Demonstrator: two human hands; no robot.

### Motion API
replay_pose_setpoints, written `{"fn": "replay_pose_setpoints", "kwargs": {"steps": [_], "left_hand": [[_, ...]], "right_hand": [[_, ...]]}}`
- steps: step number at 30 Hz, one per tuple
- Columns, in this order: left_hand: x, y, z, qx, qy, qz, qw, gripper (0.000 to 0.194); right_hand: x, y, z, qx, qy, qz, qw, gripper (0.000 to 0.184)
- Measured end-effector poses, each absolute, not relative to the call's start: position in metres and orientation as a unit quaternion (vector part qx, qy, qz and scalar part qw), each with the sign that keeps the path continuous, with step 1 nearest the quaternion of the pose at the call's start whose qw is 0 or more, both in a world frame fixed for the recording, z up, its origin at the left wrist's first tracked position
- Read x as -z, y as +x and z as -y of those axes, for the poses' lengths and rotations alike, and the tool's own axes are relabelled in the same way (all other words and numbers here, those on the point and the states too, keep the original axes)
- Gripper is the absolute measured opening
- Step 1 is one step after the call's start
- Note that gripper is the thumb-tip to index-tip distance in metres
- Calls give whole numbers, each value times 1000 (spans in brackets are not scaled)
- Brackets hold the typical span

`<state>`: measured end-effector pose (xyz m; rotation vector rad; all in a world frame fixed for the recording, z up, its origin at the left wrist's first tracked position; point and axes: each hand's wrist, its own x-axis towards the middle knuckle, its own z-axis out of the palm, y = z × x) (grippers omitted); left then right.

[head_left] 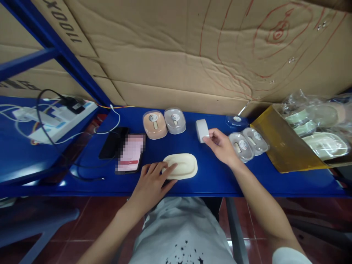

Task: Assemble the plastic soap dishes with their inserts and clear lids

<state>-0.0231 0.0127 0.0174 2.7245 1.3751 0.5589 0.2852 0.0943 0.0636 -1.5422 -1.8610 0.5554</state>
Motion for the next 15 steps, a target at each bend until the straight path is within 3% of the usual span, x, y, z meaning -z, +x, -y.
{"fn": "replay_pose_setpoints", "kwargs": {"steps": [3,6,8,11,15], "left_hand": [[-19,-23,-8,-171,884,-435,25,41],[-19,-22,-4,-176,889,-421,33,41],[-18,-20,-3,-184,891,-412,41,41],[-16,-13,-4,-196,896,-395,61,48],[-17,-1,-6,-214,913,-340,73,60]], "right_hand": [[-47,283,-73,-439,-514,550,490,40],[-27,296,-55,-499,-537,464,497,56],[-17,305,-42,-453,-582,485,470,72],[-14,312,-25,-257,-663,581,396,87],[-23,312,-26,-37,-660,698,276,78]]}}
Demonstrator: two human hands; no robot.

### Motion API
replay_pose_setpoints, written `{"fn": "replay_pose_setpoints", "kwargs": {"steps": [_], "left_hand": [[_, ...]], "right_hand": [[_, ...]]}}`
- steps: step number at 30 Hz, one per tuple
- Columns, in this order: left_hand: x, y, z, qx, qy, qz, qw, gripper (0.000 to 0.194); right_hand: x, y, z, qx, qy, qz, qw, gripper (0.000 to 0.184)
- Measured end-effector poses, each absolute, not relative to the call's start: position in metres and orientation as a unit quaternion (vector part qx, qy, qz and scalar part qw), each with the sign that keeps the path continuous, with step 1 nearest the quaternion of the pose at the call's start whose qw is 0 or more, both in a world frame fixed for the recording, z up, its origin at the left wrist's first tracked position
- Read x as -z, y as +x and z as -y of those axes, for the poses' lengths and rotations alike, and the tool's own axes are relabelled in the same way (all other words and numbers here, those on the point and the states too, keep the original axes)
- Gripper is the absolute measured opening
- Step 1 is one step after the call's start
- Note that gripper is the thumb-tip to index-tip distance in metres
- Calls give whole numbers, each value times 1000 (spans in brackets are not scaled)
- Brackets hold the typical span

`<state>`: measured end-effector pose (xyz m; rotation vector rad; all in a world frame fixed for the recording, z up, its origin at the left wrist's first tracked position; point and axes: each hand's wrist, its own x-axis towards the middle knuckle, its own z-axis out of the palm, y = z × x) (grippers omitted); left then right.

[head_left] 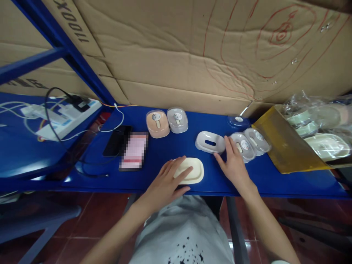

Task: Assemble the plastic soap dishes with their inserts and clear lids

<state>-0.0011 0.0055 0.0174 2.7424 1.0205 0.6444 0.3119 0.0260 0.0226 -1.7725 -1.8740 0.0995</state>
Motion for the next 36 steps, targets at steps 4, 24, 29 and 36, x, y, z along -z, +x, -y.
{"fn": "replay_pose_setpoints", "kwargs": {"steps": [4,24,29,36], "left_hand": [[-18,-1,-4,-244,907,-332,86,61],[-8,-18,-5,-235,901,-362,45,44],[-12,-20,-6,-228,902,-367,20,41],[-7,-23,-10,-234,893,-383,23,45]], "right_hand": [[-23,319,-44,-19,-603,772,201,53],[-24,248,31,11,-428,881,201,44],[-29,238,33,76,-426,881,192,37],[-21,237,24,93,-422,887,164,41]]}}
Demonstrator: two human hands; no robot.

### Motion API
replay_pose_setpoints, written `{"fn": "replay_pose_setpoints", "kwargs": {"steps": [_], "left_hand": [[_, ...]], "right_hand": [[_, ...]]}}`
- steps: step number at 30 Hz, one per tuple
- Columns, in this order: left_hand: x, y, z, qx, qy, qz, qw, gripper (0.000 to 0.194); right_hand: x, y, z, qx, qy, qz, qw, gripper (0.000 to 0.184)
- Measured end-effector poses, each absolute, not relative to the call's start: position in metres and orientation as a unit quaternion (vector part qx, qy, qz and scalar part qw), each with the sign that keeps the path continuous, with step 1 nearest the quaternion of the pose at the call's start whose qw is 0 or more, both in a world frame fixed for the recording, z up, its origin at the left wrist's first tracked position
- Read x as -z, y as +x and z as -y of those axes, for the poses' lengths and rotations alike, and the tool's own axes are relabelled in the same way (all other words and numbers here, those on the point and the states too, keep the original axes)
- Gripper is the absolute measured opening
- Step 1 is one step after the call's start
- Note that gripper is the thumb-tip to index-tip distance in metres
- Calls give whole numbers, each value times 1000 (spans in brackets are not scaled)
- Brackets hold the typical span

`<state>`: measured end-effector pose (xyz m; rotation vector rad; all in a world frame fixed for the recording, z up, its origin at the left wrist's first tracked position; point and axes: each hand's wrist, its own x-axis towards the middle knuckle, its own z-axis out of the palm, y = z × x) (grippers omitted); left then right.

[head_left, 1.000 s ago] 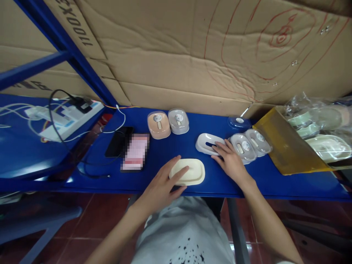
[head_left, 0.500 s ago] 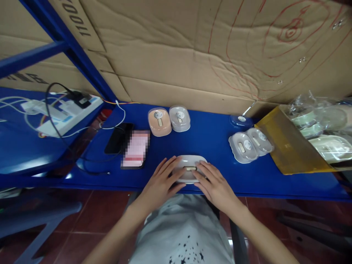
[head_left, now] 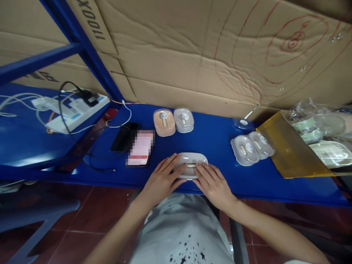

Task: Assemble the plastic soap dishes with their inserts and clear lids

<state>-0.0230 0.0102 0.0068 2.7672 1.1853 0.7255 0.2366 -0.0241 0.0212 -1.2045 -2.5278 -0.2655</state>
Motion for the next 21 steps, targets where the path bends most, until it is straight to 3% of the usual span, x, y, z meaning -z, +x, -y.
{"fn": "replay_pose_setpoints", "kwargs": {"steps": [6,10,13,15,17,21], "left_hand": [[-5,-21,-11,-261,893,-363,52,50],[-3,-22,-11,-297,898,-317,63,45],[-2,-22,-12,-308,902,-299,50,35],[-3,-21,-12,-302,906,-296,39,34],[-4,-20,-11,-296,908,-296,29,36],[-3,-20,-9,-297,904,-306,22,42]], "right_hand": [[-6,252,15,68,-378,895,226,44],[-22,271,-1,13,-354,908,223,47],[-53,305,-48,28,-457,860,225,46],[-73,332,-94,43,-606,778,161,53],[-88,355,-139,37,-748,662,29,63],[-94,363,-186,-28,-752,656,-47,61]]}}
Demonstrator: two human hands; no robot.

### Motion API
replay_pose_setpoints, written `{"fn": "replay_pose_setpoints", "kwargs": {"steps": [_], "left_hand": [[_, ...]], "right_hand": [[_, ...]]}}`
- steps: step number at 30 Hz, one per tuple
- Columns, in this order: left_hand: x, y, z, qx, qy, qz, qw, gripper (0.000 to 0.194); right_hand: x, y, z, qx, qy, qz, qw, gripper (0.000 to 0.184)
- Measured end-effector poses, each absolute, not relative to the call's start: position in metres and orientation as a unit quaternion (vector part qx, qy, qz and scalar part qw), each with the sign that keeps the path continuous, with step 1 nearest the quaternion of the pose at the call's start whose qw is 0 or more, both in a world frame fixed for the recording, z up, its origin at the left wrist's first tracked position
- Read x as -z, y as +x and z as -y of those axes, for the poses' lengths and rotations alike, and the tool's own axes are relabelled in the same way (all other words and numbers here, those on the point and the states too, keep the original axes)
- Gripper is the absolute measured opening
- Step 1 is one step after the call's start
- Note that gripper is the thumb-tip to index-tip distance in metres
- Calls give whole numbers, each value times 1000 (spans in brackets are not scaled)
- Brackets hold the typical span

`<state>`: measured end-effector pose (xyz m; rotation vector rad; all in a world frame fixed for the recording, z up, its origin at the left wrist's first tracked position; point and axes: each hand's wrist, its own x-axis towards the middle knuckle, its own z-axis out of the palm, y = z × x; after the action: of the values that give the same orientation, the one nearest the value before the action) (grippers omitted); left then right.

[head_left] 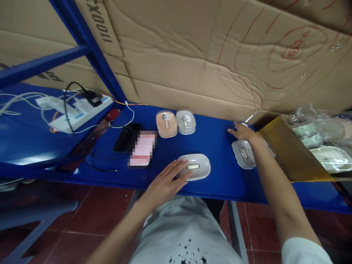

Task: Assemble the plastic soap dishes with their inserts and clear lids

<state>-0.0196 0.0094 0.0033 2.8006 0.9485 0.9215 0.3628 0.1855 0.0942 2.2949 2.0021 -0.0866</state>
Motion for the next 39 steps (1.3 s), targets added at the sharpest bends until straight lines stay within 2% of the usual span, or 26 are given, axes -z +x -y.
{"fn": "replay_pose_setpoints", "kwargs": {"steps": [2,5,9,12,16,21,23,27,30,34,39], "left_hand": [[-2,-21,-9,-304,901,-307,25,44],[0,-22,-9,-309,898,-310,44,45],[0,-24,-9,-312,895,-311,67,45],[0,-24,-9,-313,894,-313,72,45],[0,-23,-9,-318,895,-306,66,44],[0,-23,-8,-329,884,-325,66,44],[0,-23,-7,-334,879,-333,74,44],[0,-23,-6,-335,873,-340,102,50],[-1,-24,-8,-339,856,-356,157,59],[-3,-26,-13,-347,854,-342,185,69],[-8,-29,-20,-293,896,-313,113,61]], "right_hand": [[-89,346,-178,43,730,-679,62,58],[-78,310,-140,26,689,-723,51,62],[-62,282,-85,-61,618,-783,-12,56],[-50,291,-61,-63,604,-790,-84,50],[-36,314,-47,-50,632,-754,-174,54],[-26,319,-40,14,601,-789,-125,54],[-25,318,-36,37,594,-793,-130,54],[-32,312,-24,63,574,-777,-251,51],[-43,291,-15,91,465,-827,-304,55],[-51,259,-15,104,287,-908,-286,47],[-43,266,-19,82,309,-923,-214,46]]}}
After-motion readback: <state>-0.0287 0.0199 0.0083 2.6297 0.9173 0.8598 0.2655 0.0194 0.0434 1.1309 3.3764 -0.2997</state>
